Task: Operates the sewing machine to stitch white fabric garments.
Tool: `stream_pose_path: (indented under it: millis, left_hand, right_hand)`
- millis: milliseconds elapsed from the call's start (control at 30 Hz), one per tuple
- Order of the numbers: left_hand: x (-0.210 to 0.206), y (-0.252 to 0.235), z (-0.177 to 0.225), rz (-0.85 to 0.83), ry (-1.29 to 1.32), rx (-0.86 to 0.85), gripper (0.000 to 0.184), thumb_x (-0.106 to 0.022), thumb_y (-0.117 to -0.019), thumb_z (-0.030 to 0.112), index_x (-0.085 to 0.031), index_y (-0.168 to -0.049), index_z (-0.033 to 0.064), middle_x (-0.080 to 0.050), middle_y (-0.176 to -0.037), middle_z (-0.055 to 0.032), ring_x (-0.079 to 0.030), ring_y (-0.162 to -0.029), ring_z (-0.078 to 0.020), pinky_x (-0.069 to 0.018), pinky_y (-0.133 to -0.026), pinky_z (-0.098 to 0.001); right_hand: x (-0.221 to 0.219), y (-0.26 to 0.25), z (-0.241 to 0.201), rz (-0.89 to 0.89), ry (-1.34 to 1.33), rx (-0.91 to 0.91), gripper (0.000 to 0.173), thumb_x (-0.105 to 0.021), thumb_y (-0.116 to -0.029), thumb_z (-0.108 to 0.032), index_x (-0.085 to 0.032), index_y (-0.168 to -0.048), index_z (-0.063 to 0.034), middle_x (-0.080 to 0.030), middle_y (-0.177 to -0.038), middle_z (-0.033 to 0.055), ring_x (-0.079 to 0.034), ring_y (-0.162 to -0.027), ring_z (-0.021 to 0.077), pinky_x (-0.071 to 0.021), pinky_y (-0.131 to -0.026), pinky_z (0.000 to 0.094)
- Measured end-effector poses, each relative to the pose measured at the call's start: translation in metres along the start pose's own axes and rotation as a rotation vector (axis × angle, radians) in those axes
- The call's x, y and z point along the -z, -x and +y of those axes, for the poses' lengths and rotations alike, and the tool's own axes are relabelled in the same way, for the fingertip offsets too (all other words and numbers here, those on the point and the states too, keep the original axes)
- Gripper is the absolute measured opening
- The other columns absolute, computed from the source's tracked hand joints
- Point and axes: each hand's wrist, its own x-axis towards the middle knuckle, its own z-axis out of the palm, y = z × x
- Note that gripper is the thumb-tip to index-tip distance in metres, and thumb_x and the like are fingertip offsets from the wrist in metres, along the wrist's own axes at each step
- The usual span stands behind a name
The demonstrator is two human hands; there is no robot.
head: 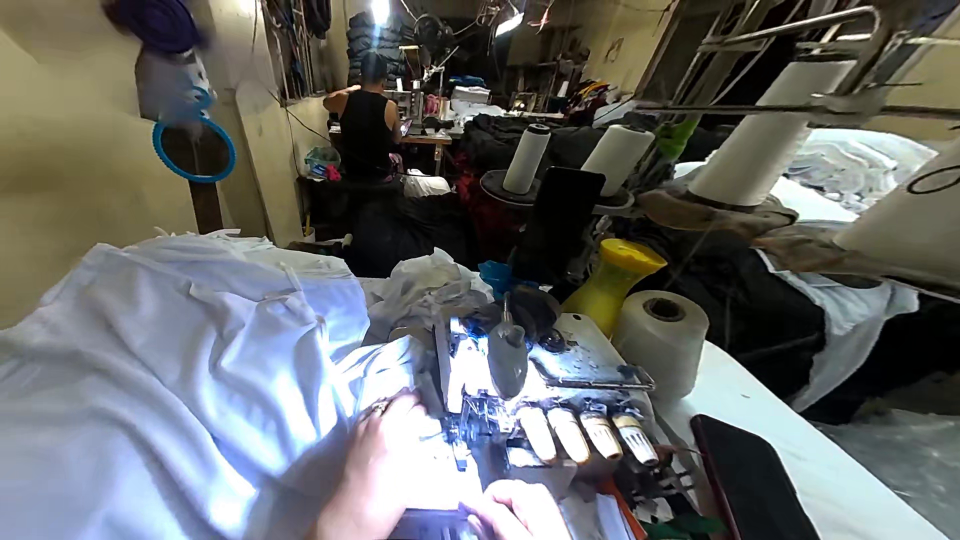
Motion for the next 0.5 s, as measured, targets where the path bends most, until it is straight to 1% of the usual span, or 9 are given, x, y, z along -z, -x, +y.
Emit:
stream_pose_path:
  millis: [67, 100, 167, 200, 267, 300, 367, 433, 500]
  left_hand:
    - [0.016, 0.017, 0.008, -0.03, -0.027, 0.034, 0.027, -0.056, -0.096, 0.006, -0.077, -0.114, 0.0046, -0.073, -0.124, -0.0118, -0.069, -0.119, -0.0303, -0.0529, -0.103, -0.0448]
    - [0.023, 0.026, 0.015, -0.049, -0.078, 0.054, 0.027, -0.057, -0.0961, 0.005, -0.076, -0.116, 0.0042, -0.073, -0.124, -0.0133, -0.069, -0.119, -0.0322, -0.053, -0.103, -0.0455]
    - [0.026, 0.046, 0.023, -0.005, -0.163, 0.037, 0.025, -0.063, -0.0903, 0.001, -0.078, -0.11, 0.003, -0.076, -0.116, -0.0141, -0.072, -0.111, -0.0334, -0.0572, -0.096, -0.0471]
    - [0.026, 0.055, 0.026, 0.01, -0.173, 0.017, 0.024, -0.063, -0.0905, 0.001, -0.078, -0.109, 0.0025, -0.076, -0.114, -0.0143, -0.073, -0.109, -0.0336, -0.0582, -0.094, -0.0477]
    - [0.027, 0.068, 0.034, 0.024, -0.185, -0.023, 0.025, -0.06, -0.0937, 0.004, -0.078, -0.112, 0.007, -0.076, -0.115, -0.0104, -0.073, -0.109, -0.0305, -0.0577, -0.095, -0.0443]
    - [0.027, 0.072, 0.037, 0.025, -0.175, -0.032, 0.026, -0.058, -0.0958, 0.005, -0.078, -0.113, 0.0088, -0.076, -0.116, -0.009, -0.073, -0.11, -0.0291, -0.057, -0.096, -0.0425]
    - [0.024, 0.076, 0.041, 0.011, -0.114, -0.023, 0.024, -0.06, -0.0948, 0.006, -0.077, -0.112, 0.0034, -0.075, -0.117, -0.0144, -0.071, -0.111, -0.033, -0.0557, -0.098, -0.045]
    - [0.02, 0.077, 0.042, -0.023, -0.119, 0.007, 0.029, -0.066, -0.0899, 0.006, -0.074, -0.117, -0.0001, -0.072, -0.121, -0.0187, -0.069, -0.114, -0.0364, -0.0545, -0.099, -0.0477]
    - [0.018, 0.076, 0.044, -0.06, -0.156, 0.011, 0.039, -0.071, -0.0835, 0.005, -0.072, -0.122, -0.0001, -0.071, -0.124, -0.018, -0.067, -0.117, -0.0379, -0.0526, -0.101, -0.0506]
  right_hand:
    - [0.004, 0.0, 0.0, 0.0, -0.019, -0.008, 0.018, -0.064, -0.098, -0.013, -0.08, -0.099, -0.0053, -0.072, -0.094, 0.0151, -0.066, -0.09, 0.0279, -0.052, -0.084, 0.0378]
    - [0.005, 0.0, 0.0, 0.003, -0.023, -0.008, 0.018, -0.064, -0.0981, -0.013, -0.08, -0.1, -0.0052, -0.072, -0.094, 0.0153, -0.066, -0.09, 0.0278, -0.052, -0.084, 0.0375]
    - [0.002, -0.002, -0.002, 0.018, -0.021, 0.006, 0.018, -0.064, -0.0988, -0.013, -0.08, -0.103, -0.0065, -0.072, -0.097, 0.0156, -0.066, -0.091, 0.0281, -0.0518, -0.085, 0.0379]
    - [-0.001, -0.003, -0.004, 0.027, -0.011, 0.017, 0.018, -0.063, -0.1004, -0.015, -0.079, -0.107, -0.0086, -0.074, -0.1, 0.0157, -0.068, -0.093, 0.0285, -0.0533, -0.086, 0.0388]
    - [-0.009, -0.006, -0.006, 0.011, -0.009, 0.04, 0.02, -0.063, -0.1012, -0.015, -0.079, -0.113, -0.0118, -0.073, -0.101, 0.0164, -0.069, -0.093, 0.0294, -0.0552, -0.085, 0.041]
    - [-0.013, -0.008, -0.007, -0.004, -0.014, 0.044, 0.021, -0.064, -0.0992, -0.013, -0.08, -0.113, -0.0131, -0.072, -0.099, 0.0159, -0.067, -0.089, 0.0292, -0.0548, -0.082, 0.041]
    - [-0.017, -0.01, -0.006, -0.007, -0.005, 0.046, 0.017, -0.066, -0.0968, -0.011, -0.081, -0.105, -0.0131, -0.072, -0.095, 0.0147, -0.067, -0.086, 0.028, -0.0549, -0.079, 0.0394]
    - [-0.016, -0.006, -0.005, 0.023, 0.019, 0.051, 0.014, -0.067, -0.0968, -0.012, -0.081, -0.097, -0.0106, -0.072, -0.093, 0.0137, -0.067, -0.087, 0.0267, -0.0549, -0.081, 0.037]
    - [-0.011, 0.0, -0.004, 0.043, 0.048, 0.071, 0.013, -0.067, -0.0965, -0.012, -0.08, -0.095, -0.0095, -0.072, -0.091, 0.0135, -0.068, -0.087, 0.0262, -0.055, -0.08, 0.0356]
